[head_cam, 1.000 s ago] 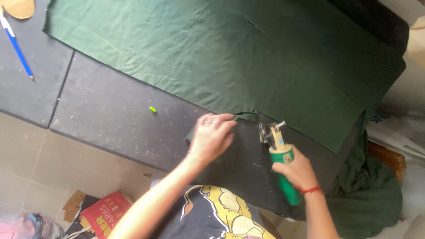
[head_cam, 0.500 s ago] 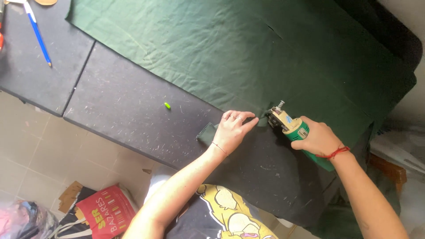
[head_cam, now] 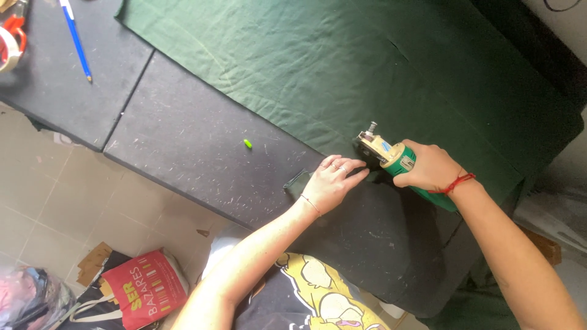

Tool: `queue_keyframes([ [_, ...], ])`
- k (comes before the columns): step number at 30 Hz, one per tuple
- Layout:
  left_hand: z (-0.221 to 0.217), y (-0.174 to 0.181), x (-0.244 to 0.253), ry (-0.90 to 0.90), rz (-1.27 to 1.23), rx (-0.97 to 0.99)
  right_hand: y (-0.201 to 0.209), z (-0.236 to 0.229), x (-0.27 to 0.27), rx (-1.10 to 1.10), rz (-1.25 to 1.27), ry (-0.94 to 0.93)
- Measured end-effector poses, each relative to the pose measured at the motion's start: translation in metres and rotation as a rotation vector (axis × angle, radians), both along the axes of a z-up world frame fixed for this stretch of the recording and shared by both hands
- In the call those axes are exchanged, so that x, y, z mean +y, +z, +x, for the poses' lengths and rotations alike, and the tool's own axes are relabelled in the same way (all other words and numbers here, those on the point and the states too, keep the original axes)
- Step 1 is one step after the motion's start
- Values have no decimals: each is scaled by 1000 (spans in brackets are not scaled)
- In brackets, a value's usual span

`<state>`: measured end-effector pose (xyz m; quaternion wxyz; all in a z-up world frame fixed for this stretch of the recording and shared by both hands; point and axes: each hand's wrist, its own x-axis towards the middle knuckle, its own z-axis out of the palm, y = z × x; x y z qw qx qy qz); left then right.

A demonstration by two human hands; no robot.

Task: The person places a paper pattern on a large piece of green fabric and marks it with a pencil. They then use an electric rotary cutter to cut the fabric along the pattern's outline. After cutting, they remove the pattern and handle the cut fabric pieces.

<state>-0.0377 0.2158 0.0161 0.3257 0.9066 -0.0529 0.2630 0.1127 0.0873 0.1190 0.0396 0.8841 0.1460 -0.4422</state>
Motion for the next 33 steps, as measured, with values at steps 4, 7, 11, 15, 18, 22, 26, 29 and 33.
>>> queue_keyframes([
  [4,-1,-6,1,-21,-27,-5,-2,3,23,-2,14,47],
  [7,-2,-8,2,-33,-54,-19,-4,4,39,-2,20,82],
  [11,-3,-14,3,-28,-89,-48,3,4,72,9,8,103],
  [15,-7,-27,0,-47,-62,9,-9,7,93,-22,37,143],
  [18,-10,-34,-1,-85,-76,53,-8,7,117,-25,35,146],
  [22,-24,-25,12,-245,-178,256,11,-1,154,-6,19,146],
  [26,-41,6,55,-339,-374,328,12,-4,186,2,-3,158],
  [29,-53,22,89,-156,-375,234,13,-3,208,11,34,178],
  [33,-61,30,145,67,-279,184,4,-2,231,5,34,239],
])
